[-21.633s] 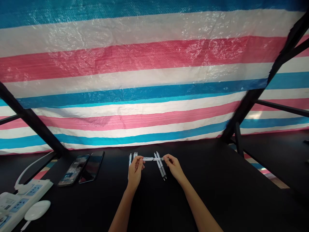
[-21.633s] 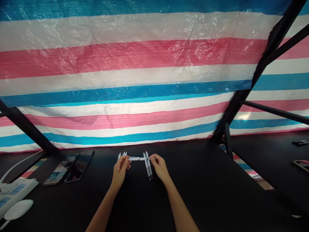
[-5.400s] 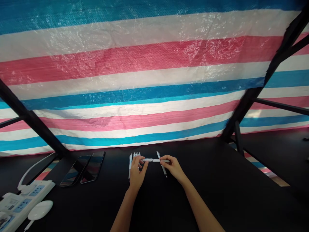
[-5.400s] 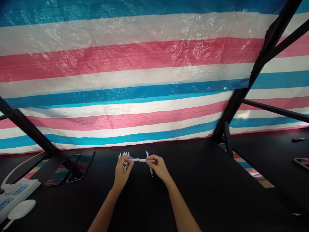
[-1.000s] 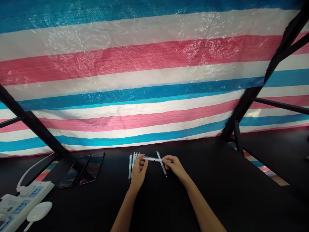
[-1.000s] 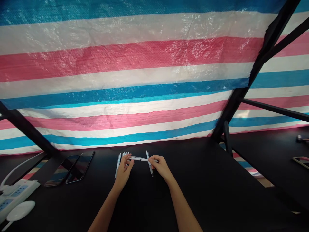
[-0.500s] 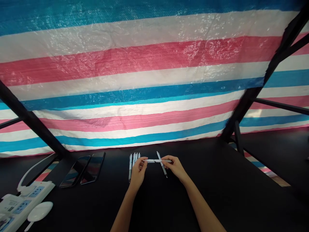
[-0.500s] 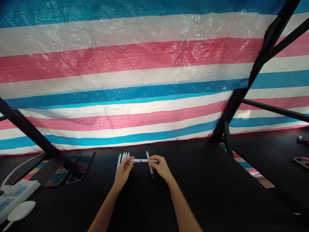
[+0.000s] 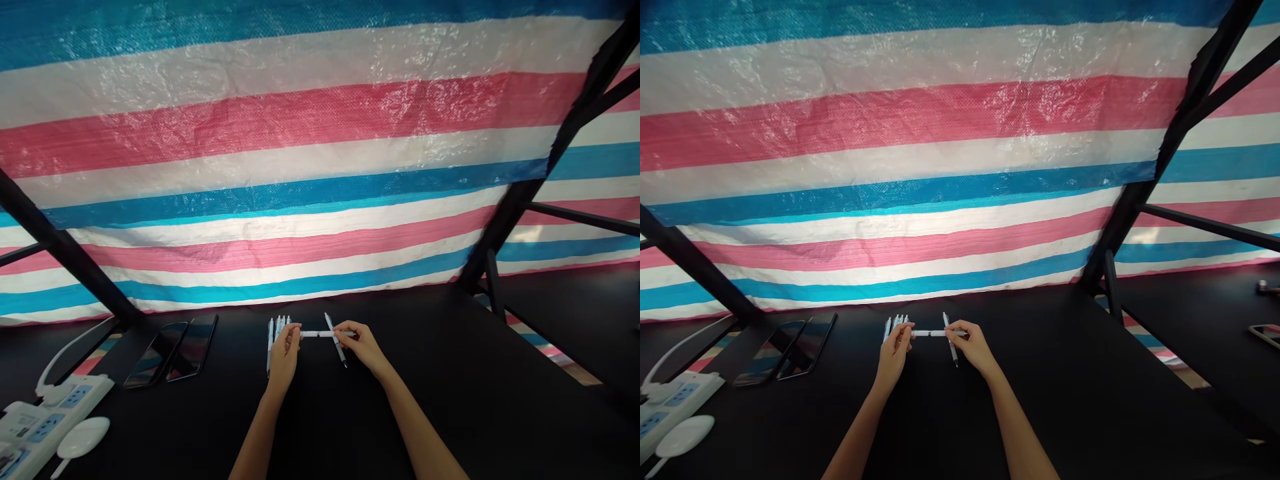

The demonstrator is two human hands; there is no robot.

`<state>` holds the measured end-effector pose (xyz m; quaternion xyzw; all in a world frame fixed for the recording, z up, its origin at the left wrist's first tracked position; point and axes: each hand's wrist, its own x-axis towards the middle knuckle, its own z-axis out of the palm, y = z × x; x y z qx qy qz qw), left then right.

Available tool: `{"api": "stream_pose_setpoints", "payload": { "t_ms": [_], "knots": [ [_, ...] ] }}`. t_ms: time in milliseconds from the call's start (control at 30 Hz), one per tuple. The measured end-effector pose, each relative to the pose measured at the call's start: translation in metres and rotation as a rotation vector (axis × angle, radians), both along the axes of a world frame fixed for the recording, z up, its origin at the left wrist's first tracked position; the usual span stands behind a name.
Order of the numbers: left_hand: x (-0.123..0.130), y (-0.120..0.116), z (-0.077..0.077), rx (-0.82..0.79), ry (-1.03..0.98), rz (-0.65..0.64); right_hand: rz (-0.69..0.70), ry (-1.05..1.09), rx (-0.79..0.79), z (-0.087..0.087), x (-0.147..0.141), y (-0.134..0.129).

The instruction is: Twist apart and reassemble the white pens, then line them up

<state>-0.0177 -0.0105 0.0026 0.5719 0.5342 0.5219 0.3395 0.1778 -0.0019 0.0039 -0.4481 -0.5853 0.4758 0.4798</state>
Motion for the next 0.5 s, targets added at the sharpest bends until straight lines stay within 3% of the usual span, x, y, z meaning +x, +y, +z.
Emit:
{"api": "stream_pose_setpoints", "payload": {
  "t_ms": [500],
  "knots": [
    [0.0014, -0.0001, 0.0010, 0.048, -0.029, -0.042, -0.012, -0.024, -0.001, 0.0000, 0.0013, 0.0007]
  ]
}}
